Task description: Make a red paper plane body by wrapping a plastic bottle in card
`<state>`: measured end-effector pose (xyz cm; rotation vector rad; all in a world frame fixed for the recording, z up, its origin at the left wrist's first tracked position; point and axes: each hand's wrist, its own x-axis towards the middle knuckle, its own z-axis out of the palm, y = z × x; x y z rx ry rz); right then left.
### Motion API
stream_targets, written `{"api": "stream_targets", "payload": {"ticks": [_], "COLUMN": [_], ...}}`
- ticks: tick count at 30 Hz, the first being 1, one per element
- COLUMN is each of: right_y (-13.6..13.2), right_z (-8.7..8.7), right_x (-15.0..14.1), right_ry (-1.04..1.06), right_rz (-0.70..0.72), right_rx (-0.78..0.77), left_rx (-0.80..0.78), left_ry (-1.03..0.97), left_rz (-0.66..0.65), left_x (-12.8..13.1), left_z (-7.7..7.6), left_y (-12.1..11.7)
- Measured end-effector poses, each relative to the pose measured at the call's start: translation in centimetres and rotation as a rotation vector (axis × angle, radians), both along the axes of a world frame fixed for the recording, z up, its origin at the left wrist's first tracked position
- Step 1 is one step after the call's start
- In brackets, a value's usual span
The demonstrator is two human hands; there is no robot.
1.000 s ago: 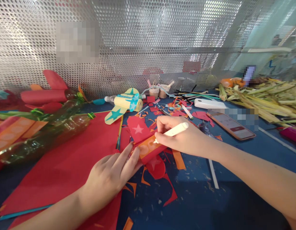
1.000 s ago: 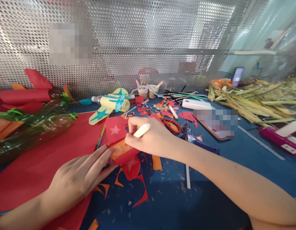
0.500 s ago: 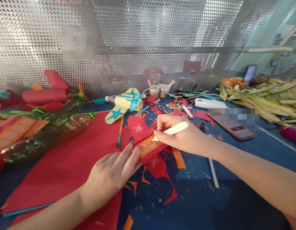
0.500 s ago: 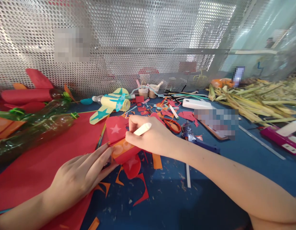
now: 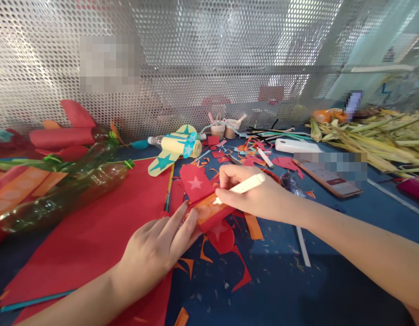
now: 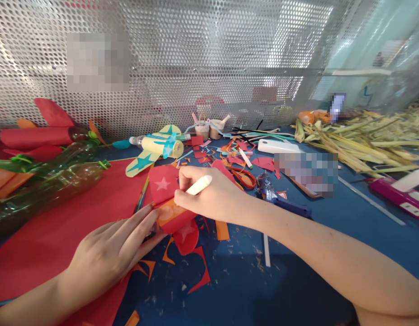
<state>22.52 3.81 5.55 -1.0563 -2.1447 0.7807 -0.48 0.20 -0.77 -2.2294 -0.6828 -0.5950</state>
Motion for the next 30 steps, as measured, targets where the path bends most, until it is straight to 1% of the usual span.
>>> {"api": "stream_targets", "payload": {"ticks": [5,9,15,21,30], "right_y": [0.21,0.25,0.35,0.56,0.50], "right_z": [-0.29,-0.28,-0.34,-0.48,-0.32], "right_x": [0.14,0.10,0.05,0.21,0.13], "right_ry": [0.022,0.027,0.023,0.044,0.038], "right_rz": [0.001,-0.006,0.001,0.008,0.001], "right_rx": [0.016,-0.019,-0.014,-0.053,-0.061], "left_rx": [0.000,-0.003,0.001,0.019,0.006], "left_ry": [-0.002,-0.003,-0.003,-0.006,-0.002], "left_rz": [0.001,-0.001,-0.005,-0.006,-0.006], "left_x": [-0.08,-0.12,0.08,0.08,0.00], "left_z": [0.00,0.07,0.05,0.07,0.12], "left_y": [-0.08,-0.13,-0.05,-0.03,-0.04]}}
